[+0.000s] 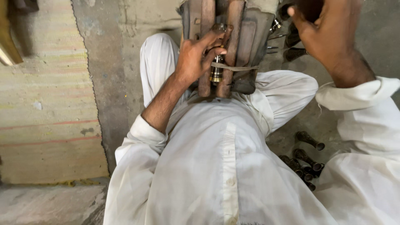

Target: The person sits cross-legged on the floor with a brass vase-like object clamped in a wooden vise. They hold a small chisel against the vase surface and strike it with a wooden mallet, engraving decorative patterns, periodically rotating the vase and repositioning the chisel to work on different areas.

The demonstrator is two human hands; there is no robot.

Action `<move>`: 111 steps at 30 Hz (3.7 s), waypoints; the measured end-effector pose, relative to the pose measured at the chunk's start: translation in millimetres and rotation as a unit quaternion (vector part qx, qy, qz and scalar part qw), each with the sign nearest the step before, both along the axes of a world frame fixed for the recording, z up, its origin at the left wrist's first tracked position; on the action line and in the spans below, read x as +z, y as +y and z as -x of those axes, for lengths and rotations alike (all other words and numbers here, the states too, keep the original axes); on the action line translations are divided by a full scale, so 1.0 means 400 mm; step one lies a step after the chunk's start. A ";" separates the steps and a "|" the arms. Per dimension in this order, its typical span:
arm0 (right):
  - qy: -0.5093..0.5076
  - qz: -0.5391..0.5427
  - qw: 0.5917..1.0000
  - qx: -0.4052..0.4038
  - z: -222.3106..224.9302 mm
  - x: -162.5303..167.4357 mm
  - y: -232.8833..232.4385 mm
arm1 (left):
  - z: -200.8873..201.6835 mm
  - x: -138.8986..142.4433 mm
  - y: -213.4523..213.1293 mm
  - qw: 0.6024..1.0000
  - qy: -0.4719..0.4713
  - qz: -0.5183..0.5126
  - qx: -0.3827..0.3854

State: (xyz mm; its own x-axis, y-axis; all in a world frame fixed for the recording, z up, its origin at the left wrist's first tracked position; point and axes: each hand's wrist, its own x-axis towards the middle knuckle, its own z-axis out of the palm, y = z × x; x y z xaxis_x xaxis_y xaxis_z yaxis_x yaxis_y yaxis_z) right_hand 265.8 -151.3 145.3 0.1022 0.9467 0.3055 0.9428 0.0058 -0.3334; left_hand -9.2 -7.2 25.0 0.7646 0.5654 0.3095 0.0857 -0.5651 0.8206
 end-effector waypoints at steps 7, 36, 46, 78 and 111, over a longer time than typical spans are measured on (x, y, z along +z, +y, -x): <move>-0.098 0.004 0.995 0.021 -0.007 0.012 -0.019 | -0.001 0.002 -0.002 0.999 -0.027 0.017 -0.010; -0.244 0.001 0.970 0.020 -0.013 -0.002 0.018 | -0.018 -0.048 0.001 0.994 0.004 0.104 0.042; -0.175 0.095 0.980 -0.001 -0.038 0.007 0.033 | -0.019 -0.051 0.000 0.995 -0.053 0.080 0.023; -0.309 0.025 0.951 0.018 -0.038 0.042 0.010 | -0.028 -0.049 -0.003 0.993 -0.039 0.098 0.051; 0.475 0.151 0.867 0.025 0.168 -0.103 0.143 | -0.003 0.014 0.071 0.987 -0.044 0.148 -0.053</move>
State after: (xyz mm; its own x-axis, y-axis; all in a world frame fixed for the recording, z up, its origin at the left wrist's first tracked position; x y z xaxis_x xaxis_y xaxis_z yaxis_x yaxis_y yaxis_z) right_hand 198.6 -94.0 104.1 0.1281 0.9796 -0.1552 0.2433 -0.1827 -0.9526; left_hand -8.0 21.4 30.5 0.8022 0.5585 0.2111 -0.0401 -0.3023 0.9524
